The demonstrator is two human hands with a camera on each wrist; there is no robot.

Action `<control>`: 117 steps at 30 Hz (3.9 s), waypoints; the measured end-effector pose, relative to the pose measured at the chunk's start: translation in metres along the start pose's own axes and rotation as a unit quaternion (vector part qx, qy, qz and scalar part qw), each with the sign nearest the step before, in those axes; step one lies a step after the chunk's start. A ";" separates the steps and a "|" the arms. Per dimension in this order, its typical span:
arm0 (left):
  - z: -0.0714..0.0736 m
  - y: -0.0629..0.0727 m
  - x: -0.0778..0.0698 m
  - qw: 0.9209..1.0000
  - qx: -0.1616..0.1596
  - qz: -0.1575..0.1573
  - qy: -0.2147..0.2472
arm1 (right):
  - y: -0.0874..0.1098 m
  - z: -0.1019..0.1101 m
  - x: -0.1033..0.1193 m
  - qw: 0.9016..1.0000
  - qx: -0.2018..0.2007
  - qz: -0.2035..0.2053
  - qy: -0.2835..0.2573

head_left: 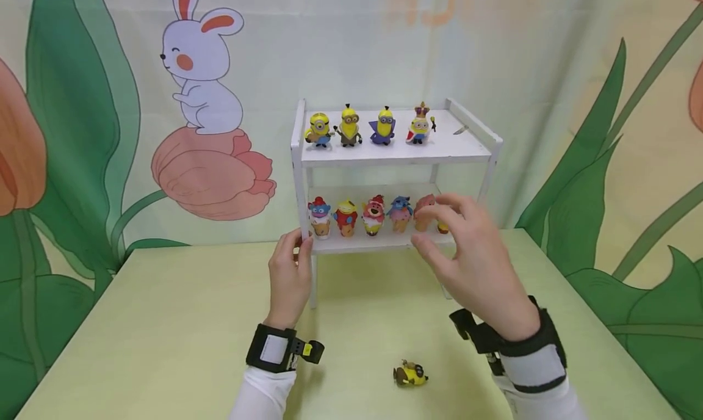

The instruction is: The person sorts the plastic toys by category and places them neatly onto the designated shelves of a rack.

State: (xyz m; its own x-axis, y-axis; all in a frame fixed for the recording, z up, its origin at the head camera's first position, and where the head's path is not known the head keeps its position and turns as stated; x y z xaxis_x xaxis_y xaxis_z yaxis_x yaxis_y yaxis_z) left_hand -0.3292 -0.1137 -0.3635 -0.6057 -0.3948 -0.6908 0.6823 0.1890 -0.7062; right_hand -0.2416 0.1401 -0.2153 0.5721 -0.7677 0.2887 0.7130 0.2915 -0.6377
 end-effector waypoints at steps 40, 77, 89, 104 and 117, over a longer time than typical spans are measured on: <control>0.002 0.000 -0.002 1.000 0.011 0.025 0.010 | 0.127 -0.161 -0.072 0.918 0.395 -0.004 0.038; 0.002 0.003 -0.001 1.000 0.011 0.021 0.001 | 0.134 -0.166 -0.075 0.902 0.425 0.030 -0.063; 0.004 0.000 -0.001 1.000 0.011 0.017 0.009 | 0.117 -0.152 -0.076 0.926 0.371 0.032 -0.053; 0.002 0.000 -0.001 1.000 0.010 0.020 0.004 | 0.111 -0.143 -0.081 0.934 0.354 0.003 -0.053; 0.002 0.001 -0.001 1.000 0.011 0.017 0.005 | 0.106 -0.136 -0.080 0.941 0.332 0.015 -0.054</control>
State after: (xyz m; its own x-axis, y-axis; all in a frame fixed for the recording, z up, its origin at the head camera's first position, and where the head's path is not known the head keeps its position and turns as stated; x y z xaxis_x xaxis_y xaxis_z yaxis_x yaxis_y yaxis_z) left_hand -0.3275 -0.1147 -0.3630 -0.5861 -0.3792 -0.7161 0.7111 0.1830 -0.6789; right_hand -0.2665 0.1552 -0.4031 0.6088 -0.7013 0.3708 0.7712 0.6328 -0.0693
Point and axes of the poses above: each hand's wrist, its own y-axis away from the middle knuckle, its own z-axis out of the back of the hand, x = y × z, the point moved 7 cm from there along -y, towards the middle knuckle, and after that the axes turned 6 degrees about y, right-handed, at the moved point
